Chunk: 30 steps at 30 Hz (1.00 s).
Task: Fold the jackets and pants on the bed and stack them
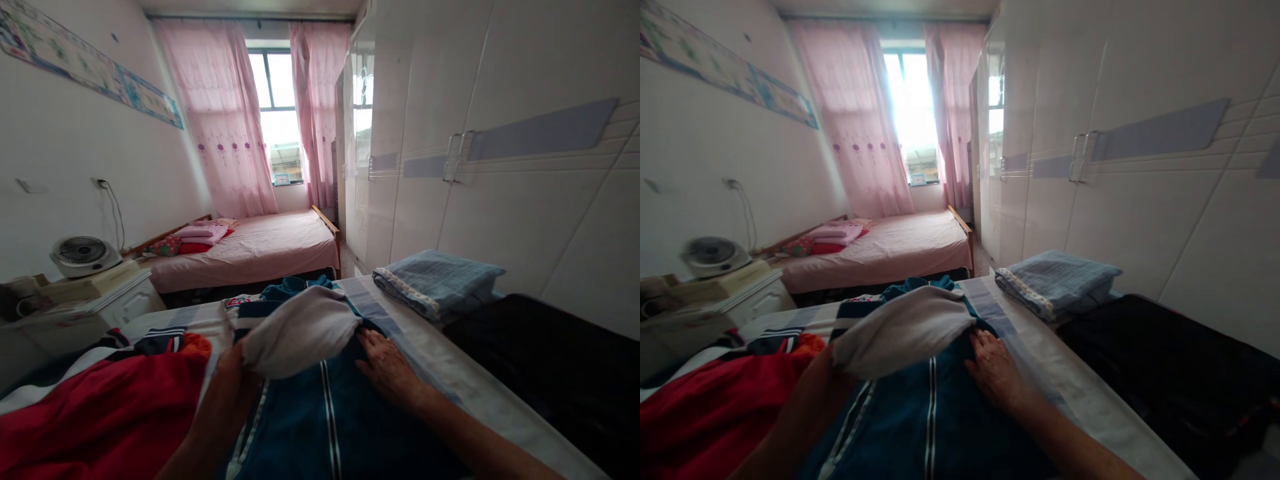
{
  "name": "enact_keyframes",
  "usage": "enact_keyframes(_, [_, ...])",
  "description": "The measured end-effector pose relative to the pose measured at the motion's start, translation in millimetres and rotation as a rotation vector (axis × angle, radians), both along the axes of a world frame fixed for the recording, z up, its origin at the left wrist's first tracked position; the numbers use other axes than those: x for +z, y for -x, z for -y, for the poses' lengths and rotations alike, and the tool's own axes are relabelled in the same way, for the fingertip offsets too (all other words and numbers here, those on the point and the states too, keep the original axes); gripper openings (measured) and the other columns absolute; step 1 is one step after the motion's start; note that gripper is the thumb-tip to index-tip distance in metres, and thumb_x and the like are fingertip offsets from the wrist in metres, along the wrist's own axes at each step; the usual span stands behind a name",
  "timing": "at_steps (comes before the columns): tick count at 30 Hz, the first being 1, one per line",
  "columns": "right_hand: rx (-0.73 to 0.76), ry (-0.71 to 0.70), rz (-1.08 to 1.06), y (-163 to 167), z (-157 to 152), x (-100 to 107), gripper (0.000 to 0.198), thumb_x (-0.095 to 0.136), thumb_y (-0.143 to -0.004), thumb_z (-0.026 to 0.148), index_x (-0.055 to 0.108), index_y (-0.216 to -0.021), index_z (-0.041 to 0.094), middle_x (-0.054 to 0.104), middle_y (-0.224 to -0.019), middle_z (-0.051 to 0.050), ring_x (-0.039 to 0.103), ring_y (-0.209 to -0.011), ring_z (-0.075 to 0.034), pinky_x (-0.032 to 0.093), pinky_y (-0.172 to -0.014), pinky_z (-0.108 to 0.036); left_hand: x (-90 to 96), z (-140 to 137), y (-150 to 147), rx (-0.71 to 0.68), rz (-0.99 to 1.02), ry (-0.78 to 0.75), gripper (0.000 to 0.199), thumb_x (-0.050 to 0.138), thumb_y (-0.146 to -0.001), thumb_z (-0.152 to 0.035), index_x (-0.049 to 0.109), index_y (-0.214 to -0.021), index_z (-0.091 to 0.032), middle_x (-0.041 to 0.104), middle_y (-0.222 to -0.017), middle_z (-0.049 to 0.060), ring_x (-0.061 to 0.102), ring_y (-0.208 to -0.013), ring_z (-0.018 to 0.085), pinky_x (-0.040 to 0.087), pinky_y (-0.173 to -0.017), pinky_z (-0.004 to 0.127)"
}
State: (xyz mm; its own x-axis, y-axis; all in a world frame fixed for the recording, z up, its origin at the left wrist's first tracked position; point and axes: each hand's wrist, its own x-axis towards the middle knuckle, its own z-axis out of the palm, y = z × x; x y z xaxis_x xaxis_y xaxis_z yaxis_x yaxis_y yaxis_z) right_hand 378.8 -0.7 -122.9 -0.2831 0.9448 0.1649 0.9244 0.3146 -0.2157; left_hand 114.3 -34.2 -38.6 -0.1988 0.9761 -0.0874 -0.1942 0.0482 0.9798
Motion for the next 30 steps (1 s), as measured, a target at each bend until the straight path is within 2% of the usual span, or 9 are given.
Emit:
enact_keyframes(8, [0.216, -0.063, -0.011, 32, -21, 14, 0.046, 0.051, -0.085, 0.033, 0.049, -0.128, 0.016, 0.048, -0.135, -0.014, 0.041, -0.125, -0.028, 0.031, -0.102, -0.046, 26.2, -3, -26, -0.078, 0.609, 0.111, 0.032, 0.04, -0.086, -0.017, 0.059, -0.112, -0.014, 0.069, -0.09, 0.008, 0.067, -0.081, 0.02, 0.056, -0.078, 0.038])
enact_keyframes(12, [-0.04, -0.148, -0.042, 16, -39, 25, 0.045, 0.05, -0.085, 0.03, 0.048, -0.128, 0.015, 0.046, -0.134, -0.016, 0.041, -0.122, -0.031, 0.032, -0.098, -0.046, 24.2, 5, -31, -0.082, 0.664, 0.091, 0.027, 0.042, -0.079, -0.015, 0.061, -0.099, -0.015, 0.068, -0.088, 0.007, 0.065, -0.092, 0.022, 0.054, -0.083, 0.037])
enact_keyframes(14, [-0.127, -0.126, -0.041, -1, -43, 23, 0.036, 0.044, -0.087, 0.025, 0.057, -0.118, 0.011, 0.055, -0.122, -0.019, 0.047, -0.114, -0.03, 0.034, -0.095, -0.043, 0.9, 13, -26, -0.078, 0.551, 0.19, 0.018, 0.049, -0.072, -0.013, 0.059, -0.087, -0.016, 0.067, -0.08, 0.005, 0.066, -0.09, 0.022, 0.054, -0.083, 0.036])
enact_keyframes(16, [-0.091, -0.077, -0.033, -18, -42, 14, 0.03, 0.042, -0.087, 0.02, 0.065, -0.105, 0.011, 0.062, -0.111, -0.017, 0.053, -0.106, -0.027, 0.037, -0.091, -0.038, -30.0, 24, -19, -0.125, 0.374, 0.346, 0.016, 0.054, -0.069, -0.017, 0.057, -0.084, -0.018, 0.066, -0.076, 0.004, 0.066, -0.087, 0.023, 0.054, -0.08, 0.038])
enact_keyframes(19, [-0.018, -0.068, -0.074, -31, -38, -3, 0.031, 0.04, -0.088, 0.02, 0.067, -0.102, 0.015, 0.062, -0.115, -0.011, 0.052, -0.108, -0.021, 0.036, -0.091, -0.033, -59.0, 35, -6, -0.169, 0.04, 0.419, 0.039, 0.057, -0.068, -0.034, 0.056, -0.104, -0.019, 0.066, -0.093, 0.01, 0.065, -0.093, 0.03, 0.052, -0.078, 0.047])
enact_keyframes(22, [-0.019, -0.104, -0.152, -32, -36, -14, 0.033, 0.038, -0.089, 0.021, 0.066, -0.105, 0.015, 0.06, -0.117, -0.011, 0.052, -0.107, -0.021, 0.034, -0.092, -0.034, -45.7, 24, 5, 0.034, -0.419, 0.056, 0.065, 0.062, -0.066, -0.041, 0.046, -0.125, -0.02, 0.054, -0.124, 0.014, 0.053, -0.114, 0.033, 0.044, -0.093, 0.05])
enact_keyframes(24, [-0.033, -0.11, -0.166, -31, -35, -15, 0.032, 0.039, -0.089, 0.021, 0.066, -0.105, 0.015, 0.061, -0.115, -0.011, 0.051, -0.107, -0.021, 0.033, -0.092, -0.034, -23.5, 4, -1, 0.085, -0.657, -0.21, 0.062, 0.06, -0.07, -0.041, 0.046, -0.127, -0.02, 0.047, -0.133, 0.013, 0.046, -0.122, 0.031, 0.039, -0.1, 0.046])
enact_keyframes(27, [-0.032, -0.104, -0.164, -30, -35, -14, 0.03, 0.04, -0.088, 0.02, 0.066, -0.103, 0.016, 0.061, -0.114, -0.011, 0.05, -0.108, -0.022, 0.032, -0.091, -0.035, 1.5, -38, -36, -0.169, -0.919, -0.405, 0.036, 0.05, -0.08, -0.032, 0.058, -0.114, -0.019, 0.053, -0.126, 0.009, 0.052, -0.116, 0.024, 0.043, -0.097, 0.037])
enact_keyframes(30, [-0.03, -0.115, -0.178, -30, -34, -12, 0.029, 0.04, -0.088, 0.019, 0.066, -0.102, 0.017, 0.061, -0.114, -0.011, 0.048, -0.111, -0.022, 0.032, -0.09, -0.035, 3.3, -86, -93, -0.401, -1.263, -0.518, 0.028, 0.046, -0.085, -0.02, 0.063, -0.107, -0.019, 0.059, -0.117, 0.007, 0.056, -0.108, 0.018, 0.043, -0.095, 0.029])
